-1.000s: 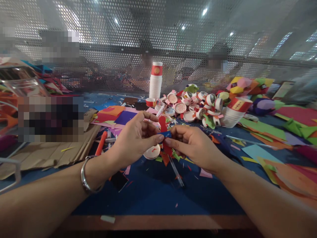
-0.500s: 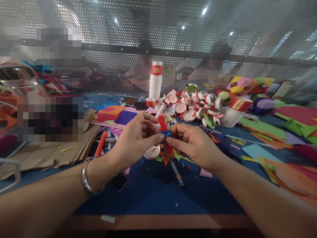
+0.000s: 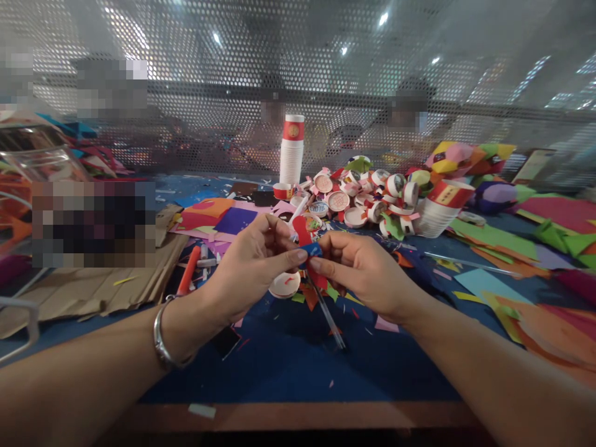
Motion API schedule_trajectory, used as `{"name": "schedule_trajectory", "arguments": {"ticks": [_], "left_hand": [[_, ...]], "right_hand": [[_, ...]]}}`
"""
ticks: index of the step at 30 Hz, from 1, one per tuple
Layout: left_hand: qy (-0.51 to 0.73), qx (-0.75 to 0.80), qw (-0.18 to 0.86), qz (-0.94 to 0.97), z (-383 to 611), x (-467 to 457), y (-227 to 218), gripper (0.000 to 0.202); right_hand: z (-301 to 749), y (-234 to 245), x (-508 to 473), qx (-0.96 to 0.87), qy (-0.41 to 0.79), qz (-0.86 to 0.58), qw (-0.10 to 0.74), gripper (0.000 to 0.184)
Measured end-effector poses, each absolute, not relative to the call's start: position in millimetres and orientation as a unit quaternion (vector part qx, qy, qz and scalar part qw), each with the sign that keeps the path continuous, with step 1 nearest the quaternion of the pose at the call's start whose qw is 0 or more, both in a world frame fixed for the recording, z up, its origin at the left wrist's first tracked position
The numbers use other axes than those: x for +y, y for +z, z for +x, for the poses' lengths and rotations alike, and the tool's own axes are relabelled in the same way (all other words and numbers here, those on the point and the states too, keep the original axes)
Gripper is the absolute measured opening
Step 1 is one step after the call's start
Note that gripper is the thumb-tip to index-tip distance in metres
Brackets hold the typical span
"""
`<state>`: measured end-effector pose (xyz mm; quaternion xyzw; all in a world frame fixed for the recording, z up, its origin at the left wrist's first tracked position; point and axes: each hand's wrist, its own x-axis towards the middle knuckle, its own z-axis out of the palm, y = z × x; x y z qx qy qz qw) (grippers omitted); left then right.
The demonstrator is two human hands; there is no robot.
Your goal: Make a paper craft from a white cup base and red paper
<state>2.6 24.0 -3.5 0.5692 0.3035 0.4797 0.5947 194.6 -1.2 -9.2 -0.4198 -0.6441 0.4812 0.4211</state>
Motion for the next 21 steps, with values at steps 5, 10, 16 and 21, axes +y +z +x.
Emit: {"name": "schedule_trajectory", "arguments": {"ticks": [5,10,16,21], "left_hand": [[0.475,0.301,0.592,0.577,2.3,22.9,-3.3,0.033],[0.481,0.311,0.536,0.620,2.6,22.6,-2.7,0.032],[0.493,0.314,0.497,0.642,2.2,28.1,-3.4,0.029],[0.502,0.310,0.512,0.624,0.0,30.0,-5.1,0.030]], "right_hand": [[193.8,-9.2,-0.6,-0.638,0.491,-0.411,0.428,0.036],[193.5,-9.8,-0.2,-0.626,0.501,-0.407,0.438,0.036],[193.2,-9.3,-1.5,-0.613,0.482,-0.421,0.462,0.036],[194.0,-12.7,-0.9,-0.607,0.438,-0.449,0.489,0.033]]}}
